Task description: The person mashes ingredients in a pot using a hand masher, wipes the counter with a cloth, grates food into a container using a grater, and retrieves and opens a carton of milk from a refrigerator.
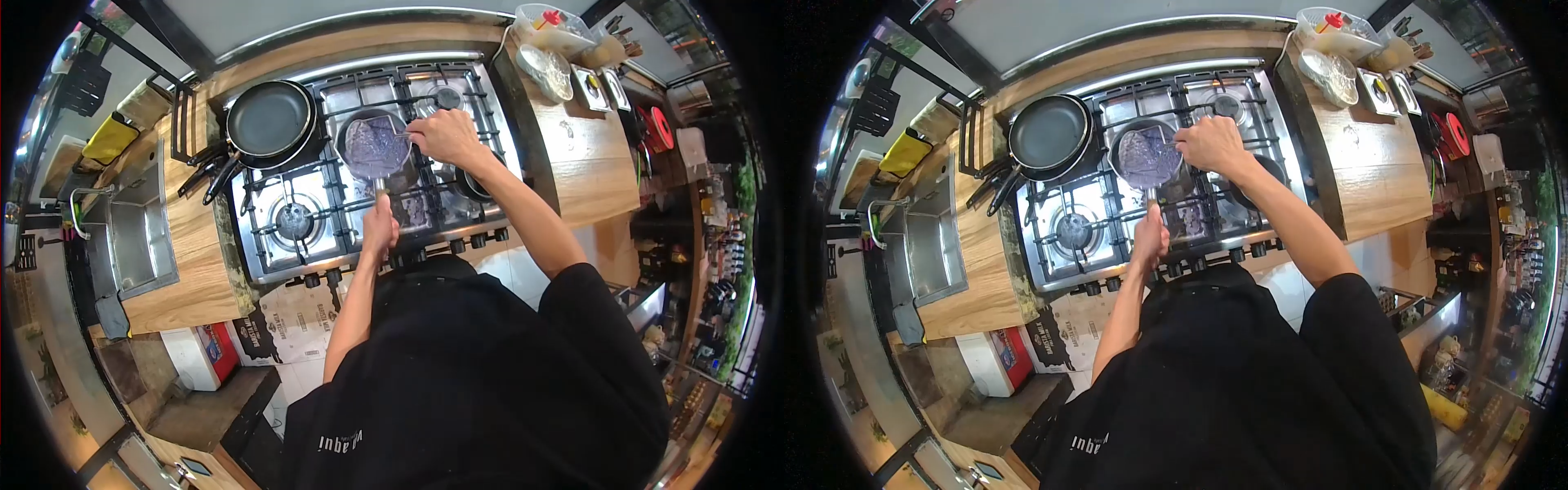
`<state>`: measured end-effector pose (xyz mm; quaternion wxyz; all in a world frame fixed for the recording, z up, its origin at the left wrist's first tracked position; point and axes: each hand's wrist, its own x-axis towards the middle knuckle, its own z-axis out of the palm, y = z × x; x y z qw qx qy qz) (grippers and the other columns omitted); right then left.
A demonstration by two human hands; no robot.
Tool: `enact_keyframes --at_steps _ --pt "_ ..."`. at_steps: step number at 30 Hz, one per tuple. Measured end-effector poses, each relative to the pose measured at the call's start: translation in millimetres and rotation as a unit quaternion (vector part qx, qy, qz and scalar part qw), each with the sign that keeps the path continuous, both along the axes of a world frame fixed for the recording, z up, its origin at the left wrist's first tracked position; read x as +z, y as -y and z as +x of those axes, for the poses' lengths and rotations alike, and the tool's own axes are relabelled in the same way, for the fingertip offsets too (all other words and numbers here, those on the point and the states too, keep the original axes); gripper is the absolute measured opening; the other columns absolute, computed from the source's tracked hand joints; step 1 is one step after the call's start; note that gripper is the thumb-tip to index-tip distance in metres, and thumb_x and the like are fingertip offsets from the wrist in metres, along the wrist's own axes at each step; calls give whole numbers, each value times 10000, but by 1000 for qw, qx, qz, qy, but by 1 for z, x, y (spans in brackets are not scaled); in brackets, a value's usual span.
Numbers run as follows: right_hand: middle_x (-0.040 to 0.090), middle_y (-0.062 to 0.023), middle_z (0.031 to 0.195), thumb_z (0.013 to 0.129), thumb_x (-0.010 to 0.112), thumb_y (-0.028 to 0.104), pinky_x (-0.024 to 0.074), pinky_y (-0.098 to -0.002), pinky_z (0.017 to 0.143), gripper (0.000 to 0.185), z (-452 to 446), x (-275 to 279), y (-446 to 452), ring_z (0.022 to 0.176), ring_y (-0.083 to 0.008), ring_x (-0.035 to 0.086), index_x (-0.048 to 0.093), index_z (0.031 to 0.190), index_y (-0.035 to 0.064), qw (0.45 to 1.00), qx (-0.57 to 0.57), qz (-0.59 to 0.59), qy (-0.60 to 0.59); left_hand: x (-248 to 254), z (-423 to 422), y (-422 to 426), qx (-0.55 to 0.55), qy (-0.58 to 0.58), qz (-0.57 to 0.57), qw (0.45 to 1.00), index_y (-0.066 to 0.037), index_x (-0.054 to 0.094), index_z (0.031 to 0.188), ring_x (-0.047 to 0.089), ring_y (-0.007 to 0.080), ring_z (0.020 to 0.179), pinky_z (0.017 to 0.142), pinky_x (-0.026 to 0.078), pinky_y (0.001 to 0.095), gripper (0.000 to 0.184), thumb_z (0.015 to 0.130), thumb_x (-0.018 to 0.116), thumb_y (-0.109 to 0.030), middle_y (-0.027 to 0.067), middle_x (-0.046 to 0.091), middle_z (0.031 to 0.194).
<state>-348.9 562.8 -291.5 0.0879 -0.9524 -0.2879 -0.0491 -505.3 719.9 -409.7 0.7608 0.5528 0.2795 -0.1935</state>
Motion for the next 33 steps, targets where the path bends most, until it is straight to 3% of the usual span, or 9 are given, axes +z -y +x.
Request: enact_keyframes --at_steps 9,14,17,20,22,23,24,26,33 --pt "671 -141 657 745 609 293 535 -439 575 186 0 -5 1 613 -319 672 763 784 197 1000 15 -2 6 -1 8 11 35 1 -38 999 -101 428 785 366 81 365 325 231 253 420 999 442 -463 -16 394 518" --pt "666 -144 668 695 647 223 534 -439 594 154 22 42 -17 654 -334 668 728 805 152 993 87 -70 26 6 -7 17 28 -25 -4 999 -100 429 817 360 74 380 332 235 248 407 1003 437 -461 -23 399 529" --pt "668 -163 688 699 645 214 538 -453 622 175 43 35 -52 673 -344 666 720 811 102 984 166 -46 40 9 0 20 24 -52 9 998 -95 440 813 397 78 395 326 252 257 419 996 448 -471 -3 442 563" --pt "664 -181 673 743 650 227 544 -437 629 213 43 35 -71 627 -336 661 718 843 51 974 191 108 -57 8 3 24 39 -60 0 997 -119 407 844 324 53 375 327 193 233 400 993 463 -486 -25 392 549" --pt "679 -175 671 801 658 298 552 -373 581 291 39 13 -70 579 -265 676 724 902 32 979 63 152 -123 4 1 25 64 -58 1 996 -116 419 822 341 57 376 324 207 233 405 986 482 -481 -19 410 560" --pt "695 -146 670 845 649 327 557 -312 550 346 39 5 -66 565 -186 684 720 931 -1 944 -28 162 -285 1 0 25 61 -38 7 997 -111 423 805 351 61 375 321 216 235 415 982 491 -480 -16 420 564" --pt "695 -146 670 845 649 327 557 -312 550 346 36 -1 -63 565 -186 684 720 931 -1 945 -14 151 -290 -4 -2 26 57 -18 12 998 -106 427 789 360 64 375 318 225 237 425 978 500 -480 -13 431 568" --pt "675 -133 596 807 622 317 570 -298 633 351 30 -6 -55 556 -190 690 722 730 -11 897 -101 250 -351 -3 -2 26 75 -21 11 997 -97 444 780 381 71 377 315 239 243 436 974 508 -483 -8 450 575" --pt "669 -145 594 822 606 269 560 -298 593 306 62 -4 -62 545 -185 679 711 760 -12 949 23 167 -266 2 -6 30 61 -17 30 998 -20 516 746 454 136 366 326 315 312 508 998 453 -457 36 483 529"
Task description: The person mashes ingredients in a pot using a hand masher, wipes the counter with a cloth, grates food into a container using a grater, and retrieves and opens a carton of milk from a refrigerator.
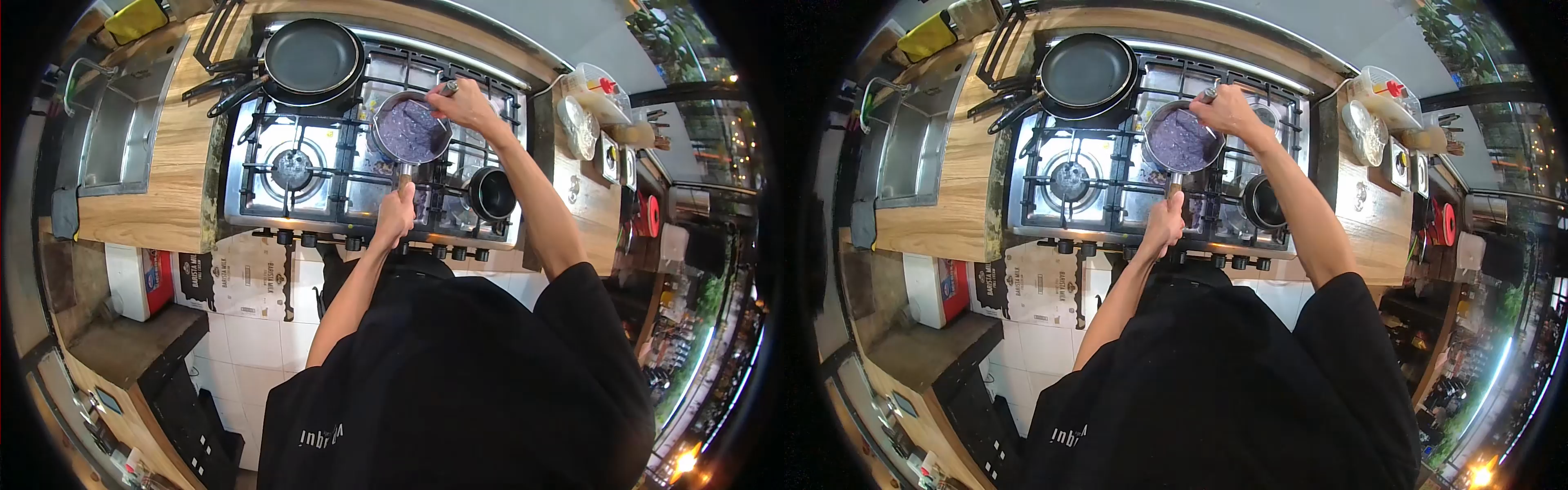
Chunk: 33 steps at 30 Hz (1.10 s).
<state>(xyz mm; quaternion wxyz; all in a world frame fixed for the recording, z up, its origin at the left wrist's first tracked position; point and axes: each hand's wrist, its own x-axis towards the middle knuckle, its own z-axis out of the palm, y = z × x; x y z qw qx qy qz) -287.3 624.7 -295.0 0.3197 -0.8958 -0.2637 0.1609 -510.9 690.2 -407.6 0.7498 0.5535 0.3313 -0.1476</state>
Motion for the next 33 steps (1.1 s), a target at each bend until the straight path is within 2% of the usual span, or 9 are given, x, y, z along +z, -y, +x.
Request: enact_keyframes --at_steps 5,7,11,16,21,25,27,31,33 --pt "640 -122 564 826 609 280 540 -307 581 295 -22 -1 -3 508 -187 636 716 809 6 997 63 37 -40 4 5 0 -6 2 27 1000 -12 528 762 456 142 373 333 321 323 503 1002 445 -446 33 477 527" --pt "643 -121 569 832 598 287 542 -305 573 300 -25 24 1 524 -172 650 718 832 12 991 77 -79 -76 10 6 -1 -8 -6 48 999 -15 529 764 455 143 377 342 327 324 500 1003 443 -446 27 465 523" --pt "639 -134 549 825 575 307 551 -298 590 313 3 16 -3 539 -192 668 706 802 23 994 47 -99 -18 7 7 0 -3 -12 22 1000 -18 529 762 462 147 385 351 338 322 503 1003 439 -451 29 468 524" --pt "620 -163 524 821 567 282 562 -319 576 373 -21 5 -13 467 -223 634 651 638 -32 998 54 -17 -21 9 11 -3 -29 -19 43 998 -13 526 762 483 150 408 370 349 322 518 1005 434 -461 36 480 535" --pt "631 -161 540 824 570 264 563 -317 610 358 -2 5 -4 485 -204 640 672 685 -49 996 -13 -71 -43 15 3 1 -44 -36 40 998 9 532 835 481 149 414 382 354 326 505 1009 432 -455 46 493 563" --pt "630 -164 541 837 574 277 558 -307 537 398 -22 7 -15 466 -198 639 649 649 -65 999 41 10 -3 2 4 6 -31 -41 18 998 11 538 819 495 155 410 374 358 333 512 1006 429 -452 50 501 556" --pt "636 -165 550 840 584 275 558 -314 542 380 -22 15 -7 476 -211 646 657 698 -69 991 39 -61 -108 -5 4 12 -20 -14 52 998 13 536 796 510 162 413 374 364 338 519 1006 428 -450 59 510 550" --pt "648 -167 574 840 575 239 565 -321 544 314 -7 11 -14 497 -216 667 671 767 -51 998 6 -68 -14 -3 3 16 -21 -4 61 998 30 536 735 559 210 431 399 403 372 554 1005 423 -441 97 533 530" --pt "669 -97 592 836 604 179 560 -283 552 228 -22 8 -11 530 -170 675 731 881 -4 999 18 -35 -5 -1 8 12 -17 -10 44 999 34 531 714 562 225 432 411 411 387 561 1005 421 -432 110 535 524"
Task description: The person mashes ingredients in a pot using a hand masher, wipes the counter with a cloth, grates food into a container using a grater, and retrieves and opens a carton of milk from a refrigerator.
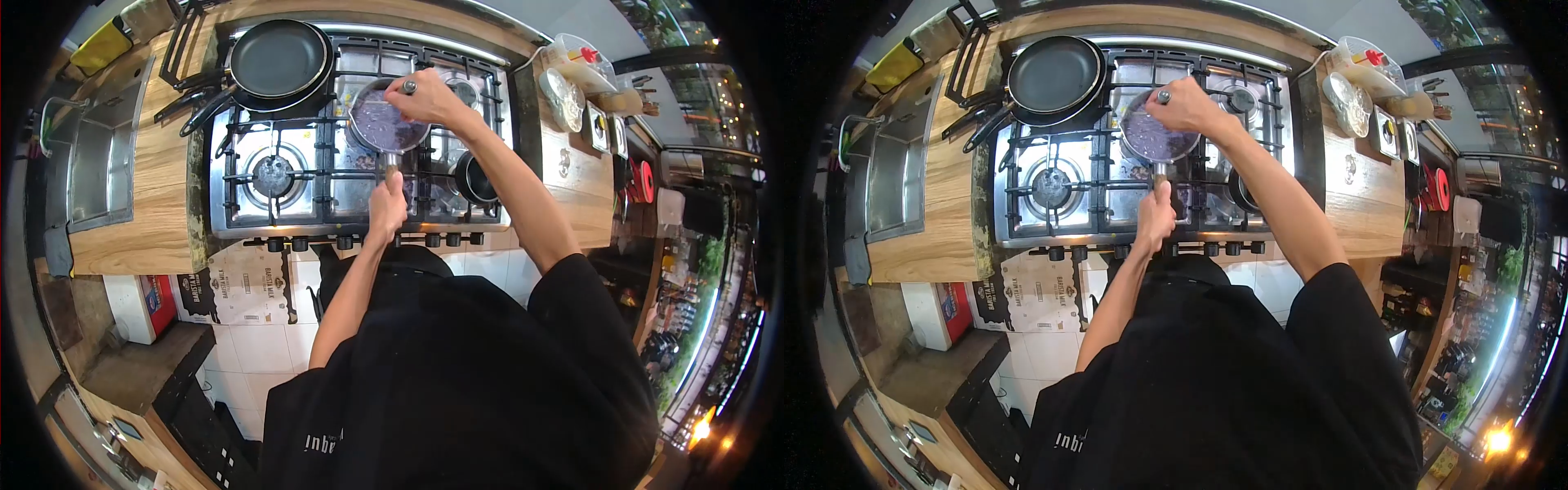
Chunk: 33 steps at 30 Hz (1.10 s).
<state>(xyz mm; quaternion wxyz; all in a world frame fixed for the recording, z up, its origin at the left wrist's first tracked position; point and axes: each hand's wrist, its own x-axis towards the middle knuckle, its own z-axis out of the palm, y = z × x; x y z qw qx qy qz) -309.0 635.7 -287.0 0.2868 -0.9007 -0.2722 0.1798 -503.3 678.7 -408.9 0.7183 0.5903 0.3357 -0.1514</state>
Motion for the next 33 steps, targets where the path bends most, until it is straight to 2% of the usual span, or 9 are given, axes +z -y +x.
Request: enact_keyframes --at_steps 3,6,12,14,15,22,27,30,33 --pt "651 -109 563 835 607 186 559 -293 544 242 -7 13 2 522 -173 672 724 869 -23 995 22 -12 -94 -4 10 -11 -23 25 39 999 28 548 738 552 206 434 395 404 372 548 1005 417 -431 83 512 519" --pt "646 -115 558 828 614 187 558 -288 534 247 17 6 -2 510 -168 666 724 865 -31 995 36 -85 33 2 7 -10 -4 -9 -17 1000 32 560 772 547 205 436 400 407 369 540 1004 418 -434 79 504 518" --pt "651 -118 573 853 601 195 555 -284 520 258 4 7 -14 499 -160 653 713 861 -38 989 122 -29 -76 10 11 -11 -5 0 10 1000 27 546 775 533 184 431 392 390 351 515 1001 441 -424 71 506 533" --pt "657 -123 589 870 604 202 557 -280 522 256 18 -2 -25 507 -157 652 712 836 -27 998 49 -11 -41 6 10 -9 8 0 6 1000 39 555 771 547 202 434 424 419 372 515 996 455 -414 85 522 537" --pt "646 -148 551 853 581 252 562 -282 546 400 25 -7 -28 498 -178 668 652 608 -56 999 23 25 -28 3 11 -8 1 3 28 1000 58 580 807 596 255 513 498 453 400 524 990 461 -418 134 566 588" --pt "648 -131 543 846 594 275 566 -291 550 418 40 -11 5 487 -172 661 660 593 -50 996 -77 6 44 -29 17 -5 -11 -8 68 998 105 639 1009 595 469 1032 859 465 493 610 966 454 -475 330 638 988" --pt "646 -152 557 860 607 204 557 -275 508 365 21 -11 -19 489 -192 670 648 661 -99 987 -106 118 -31 -38 21 -5 -19 6 73 997 98 643 988 597 471 1021 854 471 500 614 971 443 -482 327 637 990" --pt "646 -126 551 848 589 171 559 -279 514 295 10 -4 -13 492 -169 669 659 676 -58 998 20 47 -27 -33 20 -8 -34 8 85 996 104 641 978 601 475 1003 845 470 504 615 976 441 -478 342 629 969" --pt "650 -116 550 844 581 163 560 -278 516 271 23 -2 4 489 -160 667 666 682 -37 998 -13 19 -59 -35 18 -8 -27 19 102 994 107 637 967 603 478 985 831 466 505 603 982 436 -461 339 631 945"
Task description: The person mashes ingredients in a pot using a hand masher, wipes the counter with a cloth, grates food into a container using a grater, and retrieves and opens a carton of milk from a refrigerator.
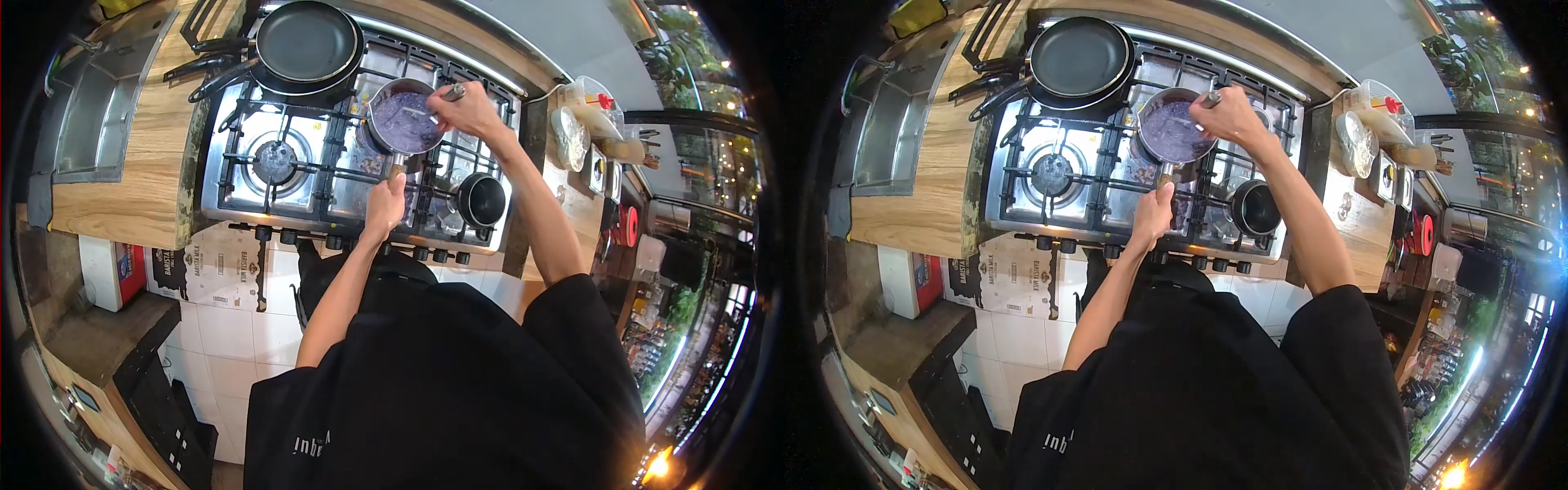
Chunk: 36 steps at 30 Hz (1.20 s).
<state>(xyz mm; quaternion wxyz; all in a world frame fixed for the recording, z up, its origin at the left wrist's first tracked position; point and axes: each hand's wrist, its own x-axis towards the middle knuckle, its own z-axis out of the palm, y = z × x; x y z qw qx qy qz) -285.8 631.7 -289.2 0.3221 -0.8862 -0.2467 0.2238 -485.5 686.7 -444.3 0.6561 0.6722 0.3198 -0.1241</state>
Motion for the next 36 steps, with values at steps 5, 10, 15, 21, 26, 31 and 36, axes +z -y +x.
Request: enact_keyframes --at_steps 5,10,15,21,26,31,36 --pt "657 -147 565 850 589 176 564 -287 551 245 0 -1 -18 503 -171 675 713 770 -19 997 -18 49 52 6 1 1 6 8 3 1000 105 634 926 599 490 954 817 458 510 591 985 436 -449 331 636 910" --pt "653 -104 582 859 628 163 549 -271 507 233 -1 6 -4 553 -160 688 721 811 -45 999 50 6 6 8 -5 4 3 -13 2 1000 82 640 931 597 492 949 812 457 516 577 989 427 -451 328 635 913" --pt "663 -115 587 845 630 164 544 -282 502 245 -10 -10 -20 560 -170 694 690 751 -54 992 62 75 78 5 -6 14 26 -5 22 999 70 638 903 609 482 892 770 456 516 569 990 432 -454 311 638 858" --pt "667 -132 590 846 609 145 556 -279 533 220 3 3 -5 530 -176 683 719 861 -45 996 57 -22 60 35 -12 1 71 4 -45 996 72 605 839 600 290 577 574 433 442 536 994 463 -420 160 562 600" --pt "670 -127 599 860 616 162 550 -279 522 229 -23 -2 -24 541 -168 685 722 866 -41 991 122 43 38 56 -6 -1 61 -90 -91 990 68 605 841 610 303 606 600 448 448 523 996 462 -410 170 574 622" --pt "607 -152 517 829 605 158 504 -301 473 234 5 -6 -14 418 -177 589 661 700 -29 990 58 41 122 28 -17 -2 57 -10 -4 998 56 631 898 621 442 820 728 450 493 510 991 454 -413 261 640 797" --pt "609 -154 517 831 608 175 514 -313 491 257 -37 -10 -13 439 -182 602 686 716 -40 983 119 95 104 16 -17 8 60 14 -12 998 66 628 876 624 456 805 718 453 503 525 990 458 -417 282 630 777"
